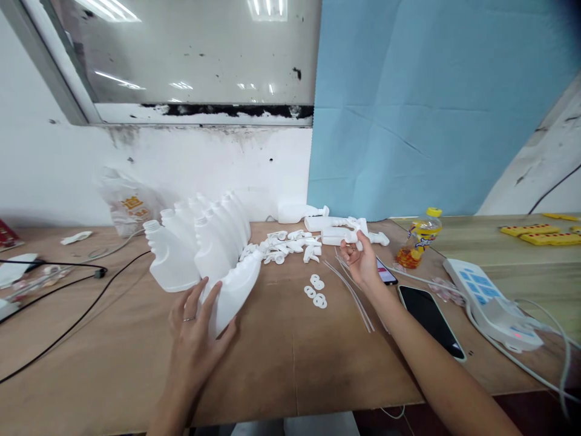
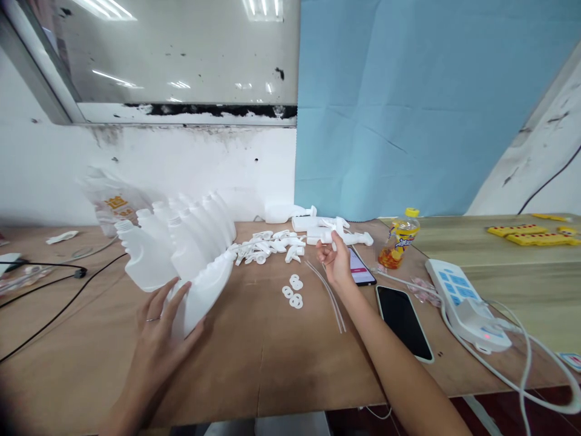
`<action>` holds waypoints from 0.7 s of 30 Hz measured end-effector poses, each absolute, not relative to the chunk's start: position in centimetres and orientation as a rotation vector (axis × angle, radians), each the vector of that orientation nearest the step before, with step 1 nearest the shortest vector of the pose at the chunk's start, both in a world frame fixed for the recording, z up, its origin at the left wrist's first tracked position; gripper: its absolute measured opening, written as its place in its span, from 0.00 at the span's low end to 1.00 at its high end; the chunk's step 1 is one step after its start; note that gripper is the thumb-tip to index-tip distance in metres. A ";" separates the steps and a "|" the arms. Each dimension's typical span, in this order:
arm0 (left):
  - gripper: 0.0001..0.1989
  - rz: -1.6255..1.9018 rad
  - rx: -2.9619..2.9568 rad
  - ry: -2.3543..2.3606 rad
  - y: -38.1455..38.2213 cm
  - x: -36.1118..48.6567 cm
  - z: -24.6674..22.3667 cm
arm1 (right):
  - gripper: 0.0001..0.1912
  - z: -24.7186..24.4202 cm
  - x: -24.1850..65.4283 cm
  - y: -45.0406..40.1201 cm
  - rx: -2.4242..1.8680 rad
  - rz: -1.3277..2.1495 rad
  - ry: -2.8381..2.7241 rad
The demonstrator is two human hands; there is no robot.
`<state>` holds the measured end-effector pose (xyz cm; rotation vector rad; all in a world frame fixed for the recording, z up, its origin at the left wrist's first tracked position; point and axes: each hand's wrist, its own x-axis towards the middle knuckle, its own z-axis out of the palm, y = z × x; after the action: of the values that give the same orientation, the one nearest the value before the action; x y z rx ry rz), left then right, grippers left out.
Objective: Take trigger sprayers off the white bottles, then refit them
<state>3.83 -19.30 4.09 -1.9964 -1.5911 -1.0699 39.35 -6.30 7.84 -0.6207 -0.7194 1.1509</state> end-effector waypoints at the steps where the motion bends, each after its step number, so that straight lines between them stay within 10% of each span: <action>1: 0.31 -1.064 -1.999 -1.586 -19.3 3.9 4.1 | 0.22 7.8 39.3 -6.2 -0.630 1.120 -0.730; 21: 0.35 -0.909 -2.167 -1.392 -19.2 4.9 3.9 | 0.18 6.4 36.7 -7.0 -0.741 1.239 -0.992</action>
<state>4.88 -19.18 3.93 -2.1666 -1.3923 -0.9095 36.69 -7.00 6.40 -0.7413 -0.9924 1.2393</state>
